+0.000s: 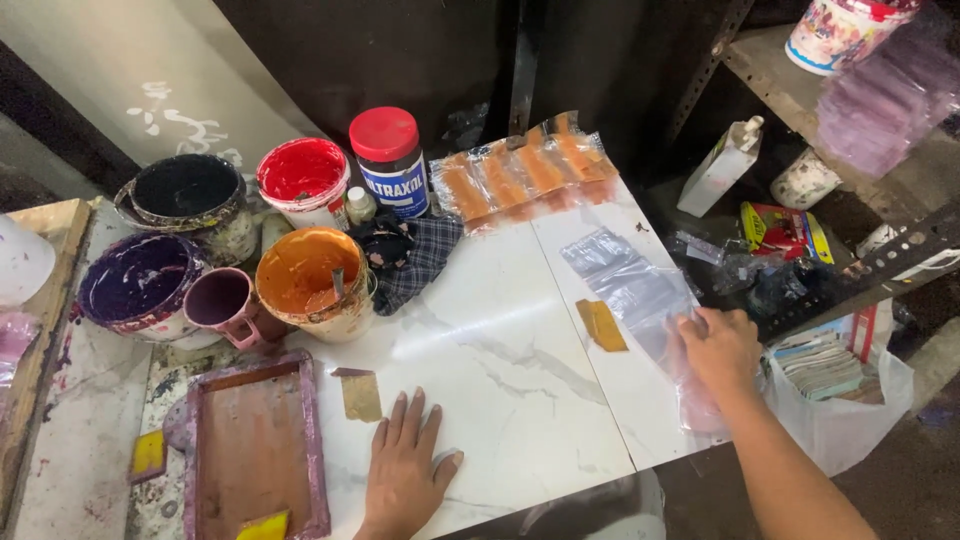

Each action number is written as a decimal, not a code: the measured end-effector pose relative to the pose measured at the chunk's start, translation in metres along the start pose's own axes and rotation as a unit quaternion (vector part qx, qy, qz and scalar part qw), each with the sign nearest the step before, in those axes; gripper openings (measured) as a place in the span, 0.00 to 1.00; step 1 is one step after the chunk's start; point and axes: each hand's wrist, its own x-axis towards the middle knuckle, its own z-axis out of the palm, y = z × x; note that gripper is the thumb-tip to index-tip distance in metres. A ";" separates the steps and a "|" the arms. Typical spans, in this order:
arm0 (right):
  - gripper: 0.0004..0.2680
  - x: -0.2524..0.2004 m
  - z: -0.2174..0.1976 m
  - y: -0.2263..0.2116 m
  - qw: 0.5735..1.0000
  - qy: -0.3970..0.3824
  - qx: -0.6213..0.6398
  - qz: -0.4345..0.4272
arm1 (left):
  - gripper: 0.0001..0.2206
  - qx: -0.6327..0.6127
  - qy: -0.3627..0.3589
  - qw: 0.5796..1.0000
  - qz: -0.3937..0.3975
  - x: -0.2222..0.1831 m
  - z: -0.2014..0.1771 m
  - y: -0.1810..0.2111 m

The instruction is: Manual screen printing on plastic bags, followed by cleaning the workspace and separating the bags.

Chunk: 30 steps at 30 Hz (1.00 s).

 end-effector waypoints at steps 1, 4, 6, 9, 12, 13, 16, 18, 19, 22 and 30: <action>0.20 0.007 0.005 0.010 1.000 0.000 -0.001 0.000 | 0.29 -0.001 0.000 1.000 0.000 0.000 0.000 0.000; 0.22 0.016 0.010 0.026 0.997 0.023 0.067 0.008 | 0.29 -0.008 -0.013 1.000 -0.010 0.002 0.005 0.002; 0.20 0.004 -0.005 0.016 0.997 -0.020 0.063 0.027 | 0.25 -0.061 0.093 0.994 -0.006 0.003 0.014 0.007; 0.18 0.001 -0.011 0.001 0.995 -0.055 0.062 0.053 | 0.24 -0.248 0.105 0.963 0.007 0.023 0.015 0.043; 0.18 0.021 0.005 0.011 0.994 -0.065 0.062 0.069 | 0.24 -0.426 -0.039 0.898 -0.105 0.056 0.017 0.092; 0.18 0.023 0.004 0.010 0.994 -0.065 0.061 0.070 | 0.24 -0.427 -0.039 0.897 -0.104 0.073 0.002 0.110; 0.21 0.025 0.001 0.009 0.991 -0.091 0.048 0.087 | 0.29 -0.502 -0.229 0.794 -0.256 0.120 -0.030 0.161; 0.19 0.024 -0.003 0.004 0.990 -0.099 0.040 0.097 | 0.34 -0.563 -0.300 0.711 -0.296 0.149 -0.039 0.186; 0.19 0.020 -0.004 0.003 0.989 -0.100 0.039 0.097 | 0.34 -0.563 -0.301 0.710 -0.297 0.157 -0.026 0.194; 0.15 0.020 -0.002 0.006 0.986 -0.077 0.100 0.107 | 0.36 -0.639 -0.259 0.631 -0.355 0.179 0.004 0.217; 0.18 0.036 0.026 0.040 0.990 -0.010 0.134 0.046 | 0.37 -0.589 -0.245 0.684 -0.354 0.203 0.044 0.256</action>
